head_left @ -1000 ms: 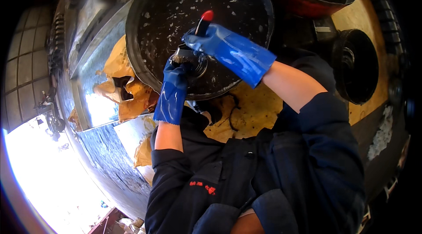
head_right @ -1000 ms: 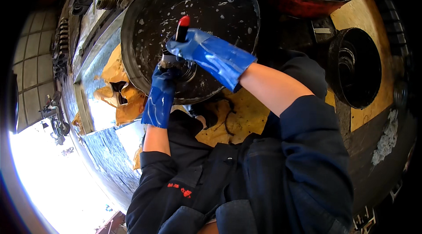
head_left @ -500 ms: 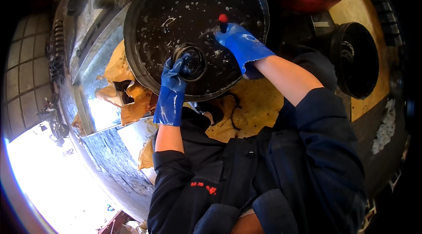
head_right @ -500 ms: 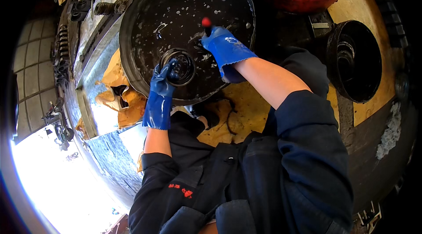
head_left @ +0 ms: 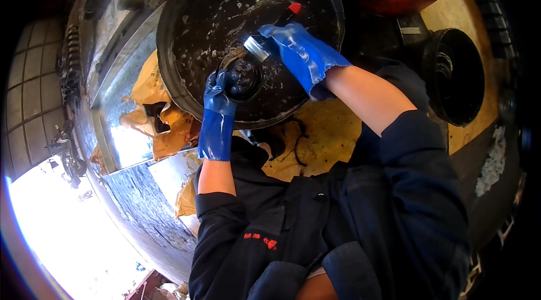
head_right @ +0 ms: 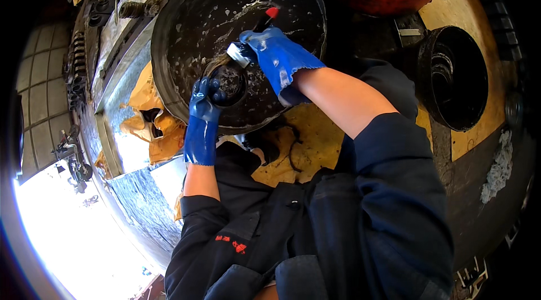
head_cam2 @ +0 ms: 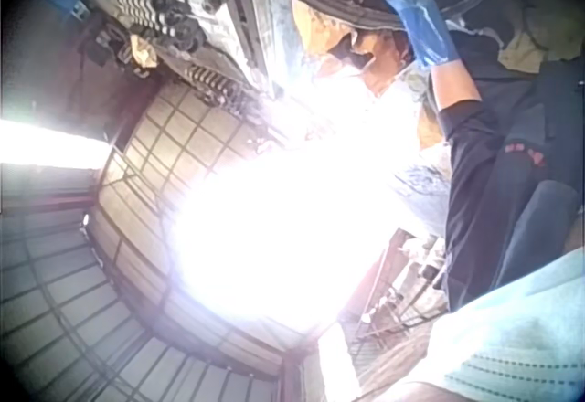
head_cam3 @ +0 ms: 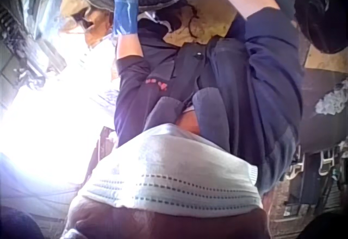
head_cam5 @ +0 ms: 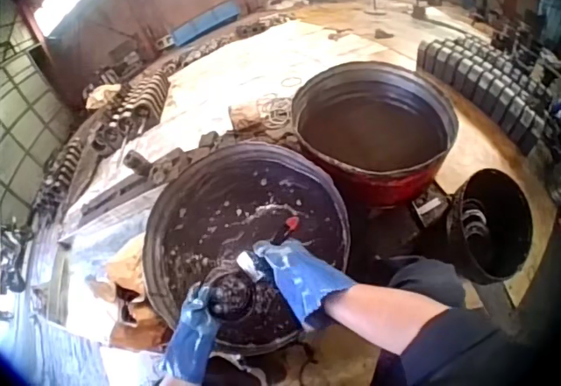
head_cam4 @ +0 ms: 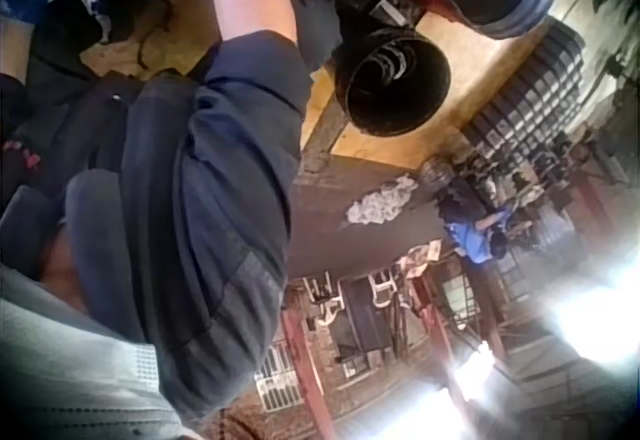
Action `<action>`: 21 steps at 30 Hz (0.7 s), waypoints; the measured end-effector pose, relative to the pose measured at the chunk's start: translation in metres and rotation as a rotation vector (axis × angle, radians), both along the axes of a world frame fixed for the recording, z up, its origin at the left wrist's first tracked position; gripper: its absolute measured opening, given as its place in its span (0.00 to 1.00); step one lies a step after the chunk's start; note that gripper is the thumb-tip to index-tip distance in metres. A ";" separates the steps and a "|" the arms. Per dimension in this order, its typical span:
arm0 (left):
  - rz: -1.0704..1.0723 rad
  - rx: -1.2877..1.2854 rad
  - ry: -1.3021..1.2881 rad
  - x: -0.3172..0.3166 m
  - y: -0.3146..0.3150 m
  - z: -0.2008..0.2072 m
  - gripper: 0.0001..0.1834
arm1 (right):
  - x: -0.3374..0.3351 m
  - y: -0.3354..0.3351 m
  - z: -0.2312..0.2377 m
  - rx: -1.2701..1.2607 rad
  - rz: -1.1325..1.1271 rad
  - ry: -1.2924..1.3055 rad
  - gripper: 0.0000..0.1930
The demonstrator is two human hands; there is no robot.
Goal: The person cleans metal rings by submerging them in a bucket of liquid and scrubbing them with a brush.
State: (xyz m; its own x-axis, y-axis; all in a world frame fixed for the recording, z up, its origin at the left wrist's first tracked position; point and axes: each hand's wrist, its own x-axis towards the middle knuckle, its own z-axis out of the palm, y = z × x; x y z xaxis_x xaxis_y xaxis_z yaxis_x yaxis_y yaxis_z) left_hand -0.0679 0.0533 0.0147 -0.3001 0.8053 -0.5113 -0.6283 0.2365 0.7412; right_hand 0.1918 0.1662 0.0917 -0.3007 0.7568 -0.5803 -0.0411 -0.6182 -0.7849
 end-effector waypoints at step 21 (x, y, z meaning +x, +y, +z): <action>-0.223 0.320 -0.104 0.044 -0.002 0.051 0.17 | -0.016 0.021 -0.065 0.203 0.556 -0.198 0.24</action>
